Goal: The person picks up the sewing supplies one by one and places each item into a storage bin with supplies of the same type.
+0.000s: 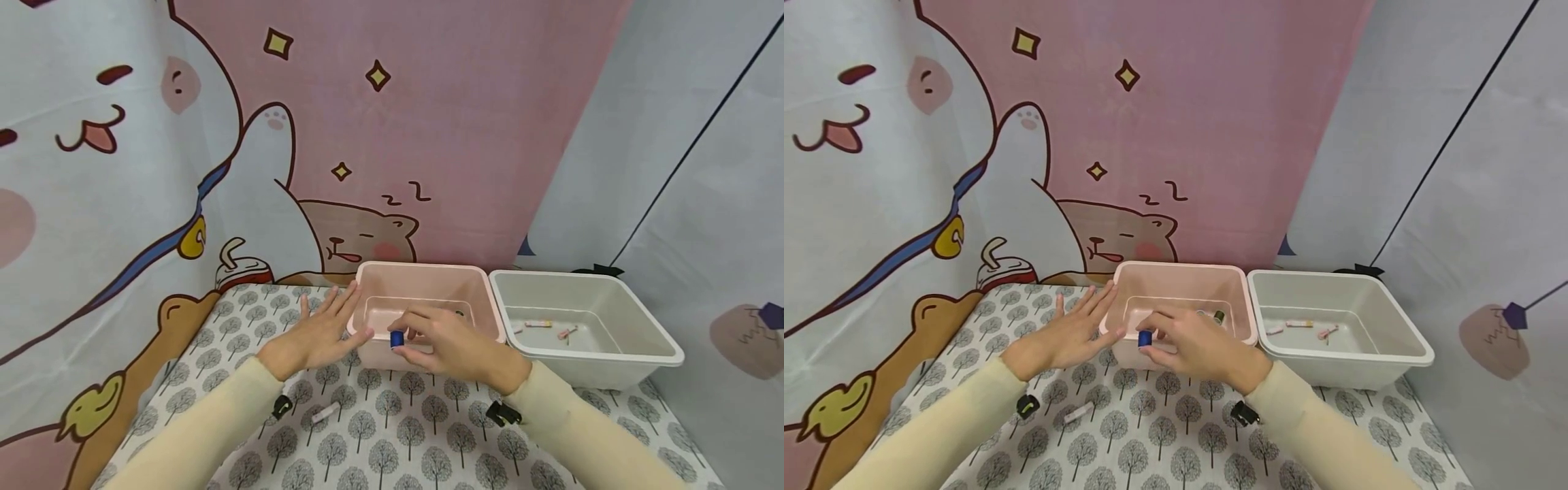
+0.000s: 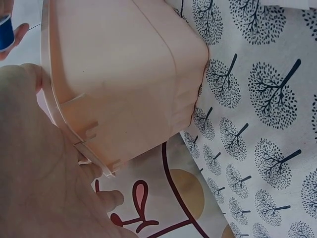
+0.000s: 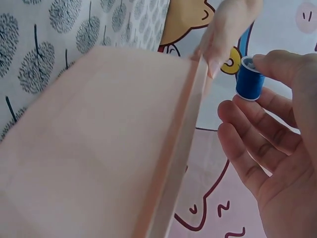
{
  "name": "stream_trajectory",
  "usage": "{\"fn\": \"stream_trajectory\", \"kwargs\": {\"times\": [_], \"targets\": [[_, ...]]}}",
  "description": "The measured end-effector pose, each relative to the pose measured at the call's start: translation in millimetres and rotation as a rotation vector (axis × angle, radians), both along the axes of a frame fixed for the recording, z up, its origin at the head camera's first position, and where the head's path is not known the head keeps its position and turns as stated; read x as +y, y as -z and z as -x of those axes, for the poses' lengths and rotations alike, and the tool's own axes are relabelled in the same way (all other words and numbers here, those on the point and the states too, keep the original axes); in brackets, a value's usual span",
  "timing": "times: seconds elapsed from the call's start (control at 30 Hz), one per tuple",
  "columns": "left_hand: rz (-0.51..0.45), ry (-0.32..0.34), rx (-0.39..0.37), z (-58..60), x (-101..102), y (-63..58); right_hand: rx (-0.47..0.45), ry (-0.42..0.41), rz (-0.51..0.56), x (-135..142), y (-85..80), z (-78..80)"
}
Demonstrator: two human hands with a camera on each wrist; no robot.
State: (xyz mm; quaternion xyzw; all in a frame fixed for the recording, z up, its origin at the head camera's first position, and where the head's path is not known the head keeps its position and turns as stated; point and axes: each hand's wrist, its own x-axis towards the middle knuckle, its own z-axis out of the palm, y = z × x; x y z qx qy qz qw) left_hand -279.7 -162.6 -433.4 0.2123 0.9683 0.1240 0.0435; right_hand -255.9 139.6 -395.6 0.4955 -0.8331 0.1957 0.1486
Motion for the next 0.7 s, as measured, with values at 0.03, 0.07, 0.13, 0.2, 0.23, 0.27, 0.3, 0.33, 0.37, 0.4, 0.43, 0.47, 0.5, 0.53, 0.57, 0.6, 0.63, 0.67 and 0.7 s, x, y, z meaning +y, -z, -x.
{"fn": "stream_trajectory", "kwargs": {"times": [0.03, 0.07, 0.13, 0.2, 0.23, 0.27, 0.3, 0.33, 0.37, 0.4, 0.43, 0.47, 0.5, 0.53, 0.57, 0.6, 0.63, 0.67, 0.7], "targets": [[0.002, 0.000, 0.001, 0.1, 0.1, 0.1, 0.006, 0.006, 0.004, 0.3, -1.6, 1.8], [0.001, 0.001, 0.001, 0.5, 0.2, 0.3, 0.008, 0.017, 0.004, 0.5, -3.2, 3.5], [-0.001, 0.002, 0.000, 0.6, 0.4, 0.1, 0.012, 0.042, -0.003, 1.0, -5.3, 7.2], [-0.005, 0.001, -0.003, 0.3, 0.6, -0.7, 0.006, 0.062, -0.009, 1.6, -6.8, 11.6], [-0.008, 0.000, -0.003, 0.2, 0.9, -1.0, 0.003, 0.065, -0.008, 2.3, -7.0, 14.2], [-0.009, -0.001, -0.003, 0.1, 1.1, -1.3, -0.004, 0.060, -0.001, 2.8, -7.3, 16.9], [-0.008, -0.002, -0.003, -0.2, 1.3, -1.7, -0.011, 0.052, 0.007, 3.4, -7.6, 19.7], [-0.008, -0.003, -0.003, -0.3, 1.4, -1.9, -0.021, 0.042, 0.017, 4.1, -8.0, 22.4], [-0.004, -0.004, -0.001, -0.7, 1.5, -2.1, -0.031, 0.031, 0.028, 4.8, -8.6, 24.9], [-0.001, -0.005, 0.001, -1.0, 1.5, -2.2, -0.040, 0.023, 0.038, 5.7, -9.2, 27.3], [0.002, -0.006, 0.002, -1.1, 1.7, -2.0, -0.048, 0.019, 0.045, 6.4, -10.5, 29.1], [0.003, -0.007, 0.004, -1.1, 1.9, -1.8, -0.055, 0.019, 0.052, 7.2, -11.2, 31.3], [0.003, -0.007, 0.005, -1.1, 2.1, -1.6, -0.061, 0.020, 0.054, 8.0, -11.8, 33.4], [0.003, -0.007, 0.007, -0.8, 2.2, -1.2, -0.065, 0.023, 0.056, 8.8, -12.2, 35.8], [0.004, -0.008, 0.009, -1.1, 2.2, -1.1, -0.066, 0.025, 0.056, 9.4, -12.6, 38.3], [0.003, -0.009, 0.009, -1.0, 2.4, -0.8, -0.066, 0.028, 0.055, 9.9, -13.0, 40.6], [0.003, -0.009, 0.010, -0.6, 2.6, -0.5, -0.067, 0.030, 0.055, 10.3, -13.6, 42.9], [0.004, -0.011, 0.011, -0.8, 2.6, -0.6, -0.067, 0.031, 0.053, 10.7, -14.1, 45.1], [0.003, -0.011, 0.014, -0.4, 2.7, -0.4, -0.068, 0.032, 0.050, 11.2, -15.0, 46.8]]}}
